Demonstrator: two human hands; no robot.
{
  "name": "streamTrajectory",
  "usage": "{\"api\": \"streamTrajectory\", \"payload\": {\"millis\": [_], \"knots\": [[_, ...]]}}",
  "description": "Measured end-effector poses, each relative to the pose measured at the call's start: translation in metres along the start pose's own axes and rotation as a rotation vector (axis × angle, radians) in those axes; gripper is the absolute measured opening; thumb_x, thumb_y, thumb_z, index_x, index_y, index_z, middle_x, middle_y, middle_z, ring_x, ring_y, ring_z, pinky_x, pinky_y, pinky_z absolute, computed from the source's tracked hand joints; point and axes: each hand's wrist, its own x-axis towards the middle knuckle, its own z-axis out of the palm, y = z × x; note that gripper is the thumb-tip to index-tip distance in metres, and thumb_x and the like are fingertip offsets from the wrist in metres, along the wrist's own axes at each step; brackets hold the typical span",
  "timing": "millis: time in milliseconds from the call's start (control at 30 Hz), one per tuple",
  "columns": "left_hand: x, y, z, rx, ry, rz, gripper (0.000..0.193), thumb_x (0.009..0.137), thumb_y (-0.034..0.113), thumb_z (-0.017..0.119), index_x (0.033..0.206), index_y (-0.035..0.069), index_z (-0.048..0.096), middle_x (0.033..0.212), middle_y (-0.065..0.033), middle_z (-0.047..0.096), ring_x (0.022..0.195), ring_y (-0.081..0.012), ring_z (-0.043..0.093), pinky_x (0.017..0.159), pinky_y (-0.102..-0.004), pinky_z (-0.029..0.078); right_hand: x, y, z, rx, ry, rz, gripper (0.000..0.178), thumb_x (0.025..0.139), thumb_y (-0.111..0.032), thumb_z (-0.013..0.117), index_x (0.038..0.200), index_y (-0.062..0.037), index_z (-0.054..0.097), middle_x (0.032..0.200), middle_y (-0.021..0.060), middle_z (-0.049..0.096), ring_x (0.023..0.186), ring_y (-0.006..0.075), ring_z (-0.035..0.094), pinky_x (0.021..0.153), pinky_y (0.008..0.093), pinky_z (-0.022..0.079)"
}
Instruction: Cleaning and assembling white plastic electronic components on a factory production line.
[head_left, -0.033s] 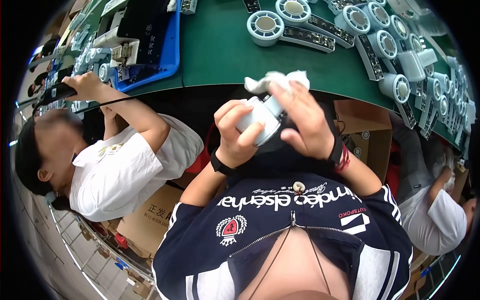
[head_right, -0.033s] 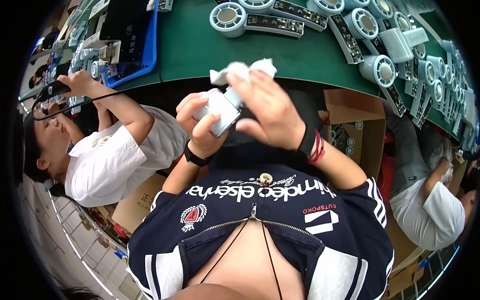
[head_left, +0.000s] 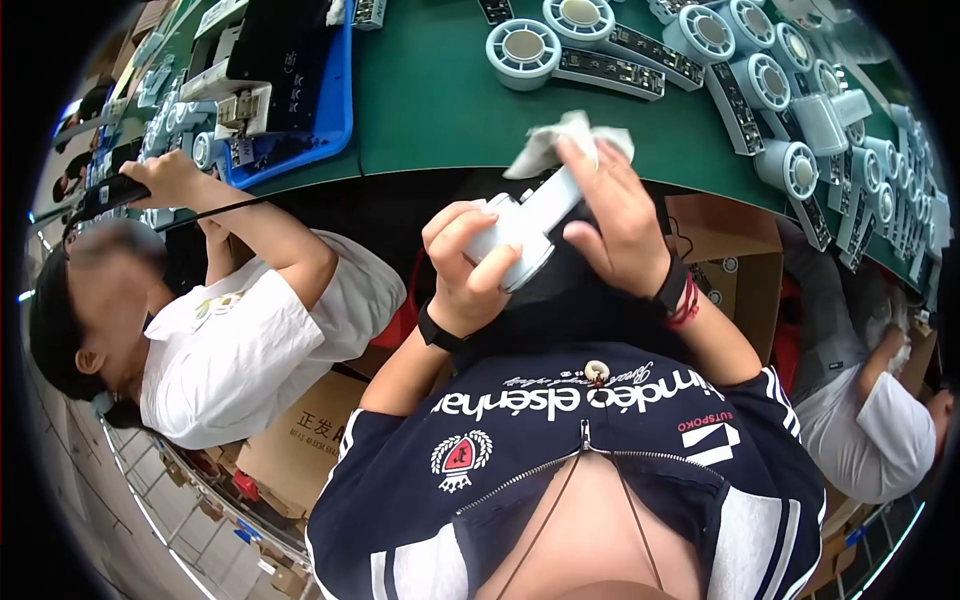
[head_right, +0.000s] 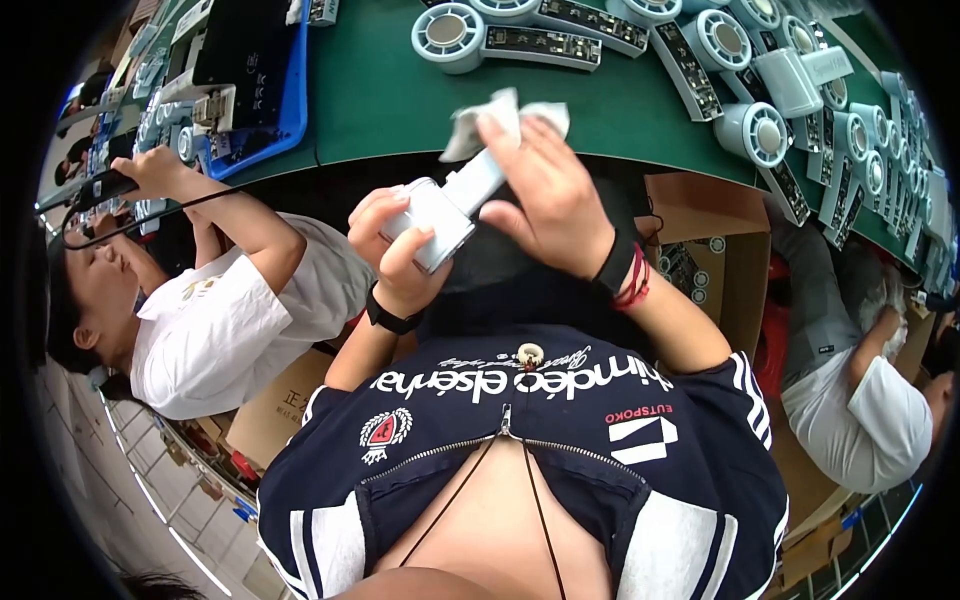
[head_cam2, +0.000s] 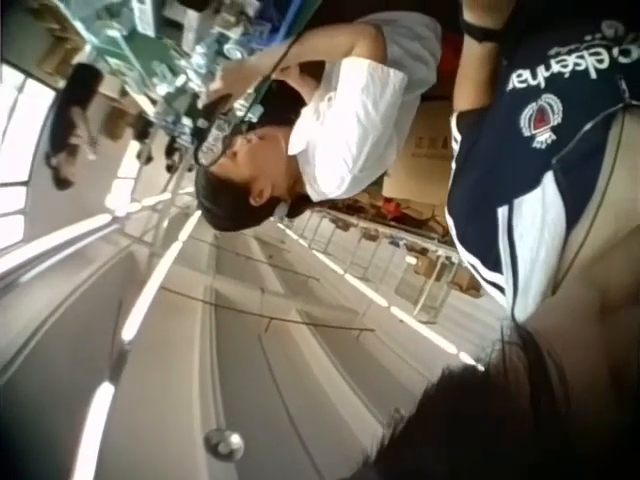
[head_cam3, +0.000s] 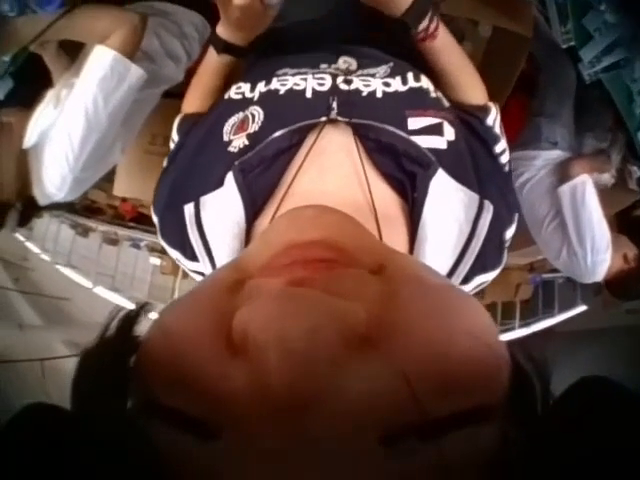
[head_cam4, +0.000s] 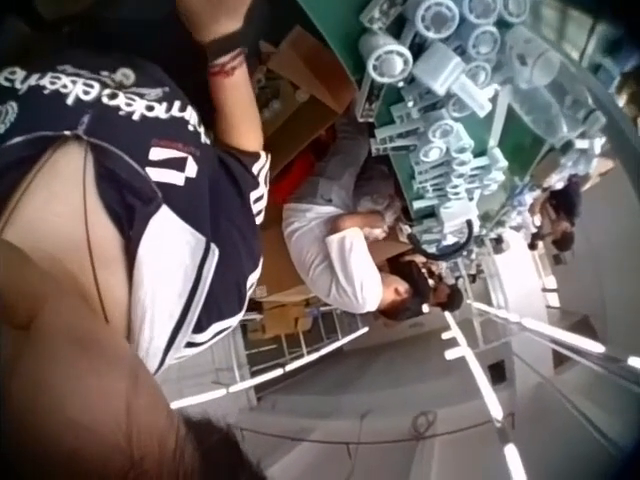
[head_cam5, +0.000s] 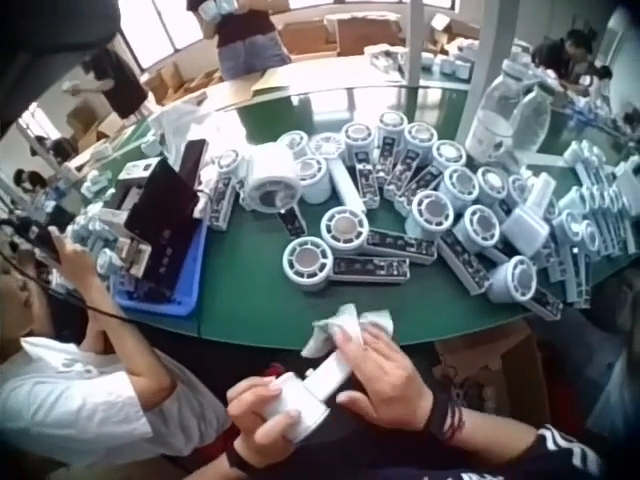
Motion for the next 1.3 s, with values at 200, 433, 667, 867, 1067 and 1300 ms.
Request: {"api": "streamTrajectory", "payload": {"millis": [200, 433, 667, 867, 1067, 1300], "knots": [[-0.011, 0.01, 0.0, 0.01, -0.023, -0.008, 0.053, 0.064, 0.001, 0.076, 0.107, 0.017, 0.051, 0.116, -0.0135, 0.045, 0.105, -0.0348, 0.05, 0.083, -0.0408, 0.051, -0.017, -0.034, 0.0, 0.093, -0.08, -0.115, 0.068, 0.097, -0.05, 0.045, 0.134, 0.008, 0.048, 0.127, 0.0266, 0.056, 0.122, 0.0442, 0.05, 0.108, 0.0488, 0.035], [-0.005, 0.017, 0.0, 0.013, -0.057, -0.042, 0.056, 0.063, 0.001, 0.079, 0.108, 0.016, 0.05, 0.116, -0.0139, 0.045, 0.106, -0.0353, 0.05, 0.084, -0.0421, 0.051, -0.021, -0.043, -0.008, 0.109, -0.072, -0.141, 0.061, 0.1, -0.044, 0.043, 0.132, 0.0075, 0.05, 0.123, 0.0258, 0.058, 0.117, 0.0383, 0.057, 0.106, 0.0483, 0.038], [0.001, 0.017, -0.002, 0.13, -0.062, -0.1, 0.062, 0.066, 0.009, 0.082, 0.115, 0.009, 0.045, 0.115, -0.0161, 0.048, 0.103, -0.0349, 0.052, 0.079, -0.0408, 0.05, -0.013, 0.014, -0.031, 0.224, 0.123, 0.302, 0.059, 0.101, -0.043, 0.041, 0.131, 0.0063, 0.052, 0.121, 0.0253, 0.06, 0.118, 0.0364, 0.057, 0.104, 0.0474, 0.039], [0.024, 0.024, -0.019, 0.151, -0.264, -0.27, 0.068, 0.068, 0.017, 0.084, 0.118, 0.001, 0.041, 0.108, -0.0186, 0.05, 0.09, -0.0359, 0.057, 0.072, -0.0413, 0.05, -0.012, -0.014, -0.003, 0.228, 0.083, -0.015, 0.055, 0.102, -0.038, 0.04, 0.131, 0.0067, 0.052, 0.12, 0.0262, 0.06, 0.12, 0.0375, 0.055, 0.105, 0.0457, 0.039], [0.029, 0.027, -0.024, 0.081, -0.351, -0.388, 0.075, 0.068, 0.024, 0.086, 0.121, -0.003, 0.04, 0.106, -0.019, 0.051, 0.08, -0.0364, 0.059, 0.064, -0.0421, 0.05, -0.003, -0.027, -0.005, 0.164, -0.02, -0.172, 0.059, 0.101, -0.04, 0.041, 0.132, 0.0095, 0.049, 0.128, 0.0273, 0.056, 0.126, 0.0402, 0.05, 0.108, 0.0438, 0.036], [0.038, 0.035, -0.025, 0.09, -0.424, -0.382, 0.079, 0.073, 0.028, 0.084, 0.128, -0.004, 0.038, 0.106, -0.0193, 0.05, 0.081, -0.0334, 0.06, 0.064, -0.0406, 0.051, -0.01, -0.023, 0.001, 0.124, 0.073, -0.069, 0.069, 0.099, -0.049, 0.042, 0.134, 0.0102, 0.046, 0.131, 0.0282, 0.053, 0.127, 0.0426, 0.048, 0.11, 0.0462, 0.034]]}}
